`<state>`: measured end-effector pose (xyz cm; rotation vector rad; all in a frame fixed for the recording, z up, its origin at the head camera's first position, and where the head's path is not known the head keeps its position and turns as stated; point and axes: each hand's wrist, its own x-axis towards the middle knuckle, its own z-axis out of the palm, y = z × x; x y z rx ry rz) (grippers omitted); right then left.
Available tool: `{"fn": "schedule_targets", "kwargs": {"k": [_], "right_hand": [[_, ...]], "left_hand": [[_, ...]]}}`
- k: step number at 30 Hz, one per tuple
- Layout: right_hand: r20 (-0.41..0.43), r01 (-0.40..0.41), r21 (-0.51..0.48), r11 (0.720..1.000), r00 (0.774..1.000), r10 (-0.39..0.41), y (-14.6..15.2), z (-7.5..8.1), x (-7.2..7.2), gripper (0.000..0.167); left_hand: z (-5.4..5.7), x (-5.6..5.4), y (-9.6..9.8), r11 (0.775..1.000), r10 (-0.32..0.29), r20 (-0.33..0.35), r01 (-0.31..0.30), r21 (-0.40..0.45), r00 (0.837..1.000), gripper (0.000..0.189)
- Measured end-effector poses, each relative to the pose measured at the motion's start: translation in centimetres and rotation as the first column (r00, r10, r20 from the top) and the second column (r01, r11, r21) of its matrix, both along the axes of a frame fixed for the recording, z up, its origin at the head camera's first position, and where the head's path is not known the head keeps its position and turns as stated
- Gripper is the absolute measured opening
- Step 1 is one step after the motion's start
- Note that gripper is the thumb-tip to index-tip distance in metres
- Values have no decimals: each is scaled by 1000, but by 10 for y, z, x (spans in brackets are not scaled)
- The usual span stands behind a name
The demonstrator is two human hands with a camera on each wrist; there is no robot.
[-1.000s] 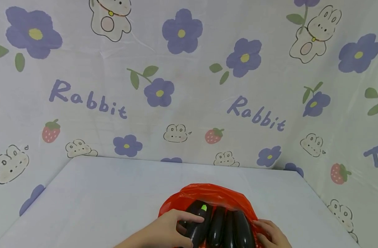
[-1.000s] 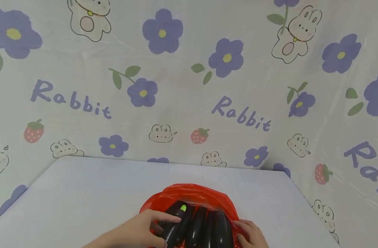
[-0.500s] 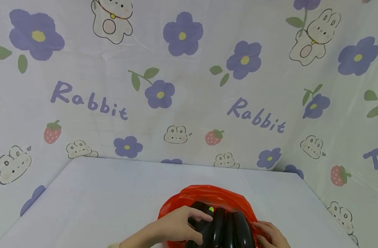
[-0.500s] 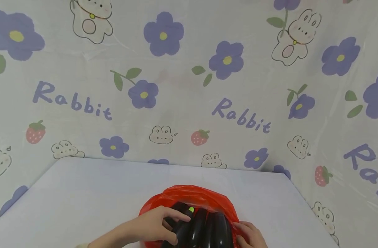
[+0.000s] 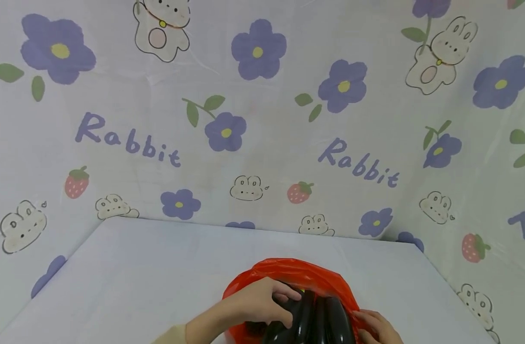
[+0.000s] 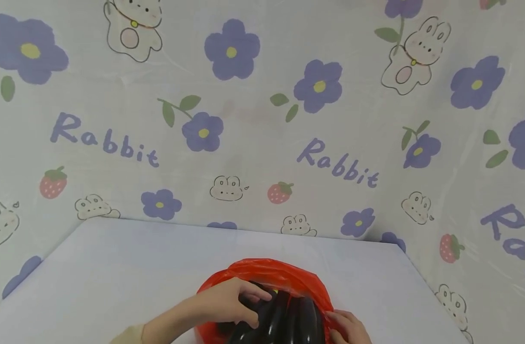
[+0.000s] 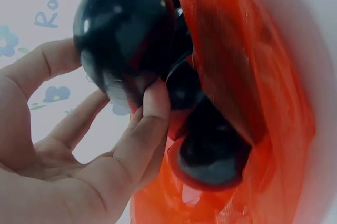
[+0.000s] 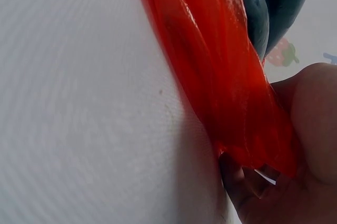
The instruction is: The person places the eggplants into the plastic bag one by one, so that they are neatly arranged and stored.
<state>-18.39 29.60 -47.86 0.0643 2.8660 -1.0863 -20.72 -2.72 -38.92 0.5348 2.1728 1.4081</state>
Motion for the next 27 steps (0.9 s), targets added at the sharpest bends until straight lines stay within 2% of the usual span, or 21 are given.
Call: {"fn": "schedule_targets", "kwargs": {"k": [8, 17, 23, 27], "right_hand": [[-15, -39, 7, 999, 999, 39, 3, 0, 1, 34], [-24, -110, -29, 994, 994, 109, 6, -1, 2, 36], [-10, -71, -35, 997, 997, 71, 5, 1, 3, 37], [-2, -48, -34, 998, 999, 48, 3, 2, 3, 37]], "left_hand": [[-6, 0, 14, 996, 74, -31, -73, 44, 997, 42], [-12, -4, 20, 993, 104, -87, -99, 61, 991, 39], [-16, -8, 22, 994, 108, -166, -102, 43, 980, 30], [-17, -9, 22, 992, 124, -182, -118, 44, 975, 29]]}}
